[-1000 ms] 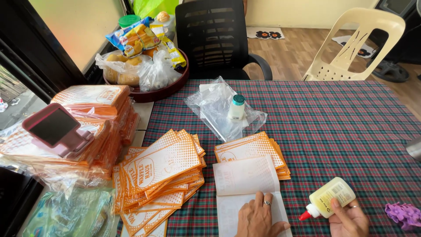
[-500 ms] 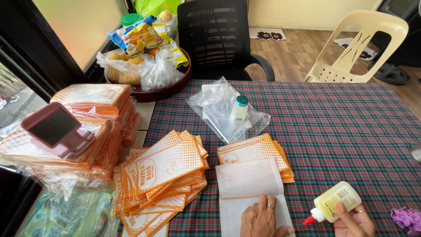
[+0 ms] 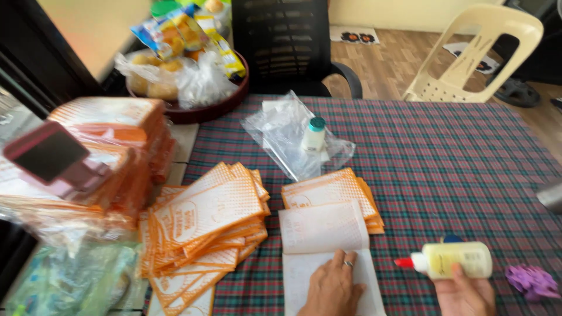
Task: Applying glue to the edges of paper bags and stacking them together to form a pad
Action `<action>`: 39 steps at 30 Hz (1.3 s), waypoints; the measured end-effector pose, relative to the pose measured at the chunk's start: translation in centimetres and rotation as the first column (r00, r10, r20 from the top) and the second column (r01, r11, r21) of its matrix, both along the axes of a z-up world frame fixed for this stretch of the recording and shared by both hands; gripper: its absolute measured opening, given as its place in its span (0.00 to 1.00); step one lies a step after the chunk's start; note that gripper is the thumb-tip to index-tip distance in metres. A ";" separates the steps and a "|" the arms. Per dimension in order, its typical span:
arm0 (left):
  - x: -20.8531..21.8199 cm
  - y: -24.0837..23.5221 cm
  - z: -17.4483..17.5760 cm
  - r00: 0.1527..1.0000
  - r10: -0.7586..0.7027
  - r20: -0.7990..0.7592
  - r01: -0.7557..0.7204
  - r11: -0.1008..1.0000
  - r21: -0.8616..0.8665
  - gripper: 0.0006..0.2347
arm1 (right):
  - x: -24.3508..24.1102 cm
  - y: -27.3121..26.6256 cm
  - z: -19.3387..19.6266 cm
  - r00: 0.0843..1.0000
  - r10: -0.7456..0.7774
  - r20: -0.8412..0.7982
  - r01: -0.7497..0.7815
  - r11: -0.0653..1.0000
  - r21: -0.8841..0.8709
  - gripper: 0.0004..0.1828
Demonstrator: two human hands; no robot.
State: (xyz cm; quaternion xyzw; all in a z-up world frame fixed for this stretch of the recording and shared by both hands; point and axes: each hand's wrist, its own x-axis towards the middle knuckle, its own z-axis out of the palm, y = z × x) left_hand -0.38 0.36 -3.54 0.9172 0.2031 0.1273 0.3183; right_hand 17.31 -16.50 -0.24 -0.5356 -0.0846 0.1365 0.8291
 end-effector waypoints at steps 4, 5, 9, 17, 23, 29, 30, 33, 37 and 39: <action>-1.7 0.8 4.7 0.998 -0.055 0.022 0.056 0.997 -0.058 0.28 | -0.5 -0.4 1.8 0.995 0.012 0.102 -0.001 0.994 -0.107 0.30; -1.9 0.8 5.2 0.997 -0.077 -0.024 0.074 0.993 -0.096 0.31 | -0.6 -0.5 1.8 0.982 0.008 0.191 0.022 0.987 -0.157 0.28; -2.1 1.5 6.8 0.978 -0.145 -0.154 0.109 0.970 -0.217 0.38 | -1.4 1.1 2.5 0.949 0.066 0.309 0.028 0.957 -0.289 0.31; -2.3 1.2 5.9 0.979 -0.154 -0.132 0.126 0.972 -0.199 0.49 | -2.3 3.9 4.8 0.922 0.246 0.299 -0.042 0.831 -0.554 0.26; -2.6 1.5 6.2 0.979 -0.171 -0.113 0.145 0.967 -0.208 0.54 | -2.5 2.4 4.1 0.928 0.238 0.286 -0.050 0.841 -0.539 0.26; -2.8 1.6 5.6 0.978 -0.197 -0.074 0.182 0.967 -0.176 0.60 | -1.8 4.5 3.6 0.920 0.201 0.336 -0.014 0.876 -0.483 0.25; -2.9 1.5 5.7 0.977 -0.199 -0.076 0.182 0.966 -0.186 0.60 | -1.6 4.8 3.5 0.920 0.208 0.333 -0.020 0.872 -0.489 0.25; -2.9 1.7 6.5 0.972 -0.207 -0.114 0.178 0.959 -0.220 0.61 | -2.4 4.1 4.8 0.911 0.250 0.327 -0.058 0.865 -0.499 0.23; -3.0 1.7 6.6 0.975 -0.202 -0.090 0.179 0.961 -0.212 0.61 | -3.1 0.5 3.5 0.915 0.263 0.306 -0.073 0.853 -0.516 0.22; -3.0 1.7 6.6 0.978 -0.197 -0.065 0.181 0.965 -0.189 0.61 | -3.6 -1.2 3.2 0.882 0.312 0.353 -0.077 0.835 -0.544 0.17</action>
